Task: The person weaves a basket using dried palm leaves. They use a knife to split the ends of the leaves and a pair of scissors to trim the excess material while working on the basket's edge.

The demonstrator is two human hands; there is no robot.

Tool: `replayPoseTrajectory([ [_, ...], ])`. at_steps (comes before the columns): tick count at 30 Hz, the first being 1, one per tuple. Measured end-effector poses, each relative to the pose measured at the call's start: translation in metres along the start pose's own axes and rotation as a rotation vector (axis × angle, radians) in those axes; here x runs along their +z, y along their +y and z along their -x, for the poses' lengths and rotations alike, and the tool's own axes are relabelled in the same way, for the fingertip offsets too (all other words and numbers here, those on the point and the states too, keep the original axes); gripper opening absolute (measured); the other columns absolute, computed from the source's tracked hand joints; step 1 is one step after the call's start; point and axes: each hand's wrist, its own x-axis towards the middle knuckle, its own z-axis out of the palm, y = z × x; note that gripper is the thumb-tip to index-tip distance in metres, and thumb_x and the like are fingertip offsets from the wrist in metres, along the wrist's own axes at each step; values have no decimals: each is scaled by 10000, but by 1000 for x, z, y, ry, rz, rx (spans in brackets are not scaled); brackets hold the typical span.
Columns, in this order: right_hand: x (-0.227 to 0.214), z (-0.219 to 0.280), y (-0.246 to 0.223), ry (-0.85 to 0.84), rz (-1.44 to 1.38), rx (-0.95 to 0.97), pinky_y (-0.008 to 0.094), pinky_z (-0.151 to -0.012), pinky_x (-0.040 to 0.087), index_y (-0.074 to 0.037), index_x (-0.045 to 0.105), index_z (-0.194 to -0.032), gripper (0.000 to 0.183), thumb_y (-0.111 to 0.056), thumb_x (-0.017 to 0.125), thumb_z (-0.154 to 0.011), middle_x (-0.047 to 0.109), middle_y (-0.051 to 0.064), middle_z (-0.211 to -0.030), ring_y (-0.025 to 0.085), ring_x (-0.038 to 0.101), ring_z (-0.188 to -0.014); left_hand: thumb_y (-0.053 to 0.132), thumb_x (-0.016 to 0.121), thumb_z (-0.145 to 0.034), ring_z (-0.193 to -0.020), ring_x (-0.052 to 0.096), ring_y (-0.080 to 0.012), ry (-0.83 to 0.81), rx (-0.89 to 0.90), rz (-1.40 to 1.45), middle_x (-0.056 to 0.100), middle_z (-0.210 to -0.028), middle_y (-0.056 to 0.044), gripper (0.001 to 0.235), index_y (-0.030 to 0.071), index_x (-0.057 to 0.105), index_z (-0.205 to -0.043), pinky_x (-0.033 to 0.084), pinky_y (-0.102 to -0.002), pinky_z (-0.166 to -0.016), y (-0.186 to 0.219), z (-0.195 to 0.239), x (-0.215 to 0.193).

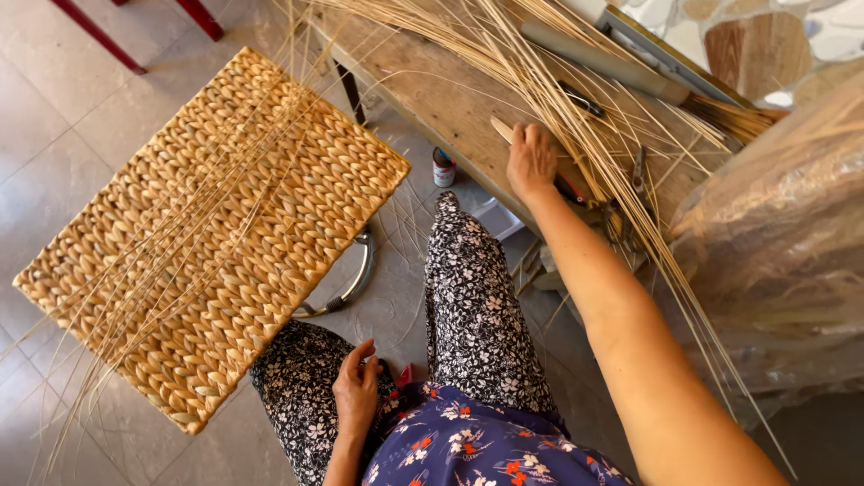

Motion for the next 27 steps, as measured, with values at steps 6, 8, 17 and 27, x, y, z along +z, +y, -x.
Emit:
replayPoseTrajectory([
  [6,5,9,2,21,9,31,529,-905,460,-60,559,-1312,348,-127,539,-972,544,161,-1219,366,534,-1139,39,611,-963,-841,748,-138,39,120,-26,726,-1148,-102,315,55,664,-1273,607,-271,-748,9,12,-12],
  [8,5,10,3,18,10,26,530,-919,456,-59,558,-1321,378,-117,552,-948,543,162,-1221,363,533,-1132,40,615,-958,-839,760,-136,66,176,-117,726,-1121,-97,309,67,677,-1259,611,-275,-732,19,18,-21],
  [17,-37,25,-7,-37,-127,148,556,-952,427,-146,576,-1343,491,-172,725,-876,534,147,-1304,354,511,-1211,73,632,-967,-949,728,-195,284,283,-310,705,-1193,-92,268,104,706,-1222,607,-306,-762,51,32,-62],
  [27,-140,165,-134,-77,-527,-381,547,-1102,428,-176,688,-1259,366,-218,726,-898,582,43,-1366,311,499,-1342,418,663,-894,-1299,525,-192,-340,398,-965,700,-1218,12,341,187,736,-1134,151,-573,-1212,33,27,-61],
])
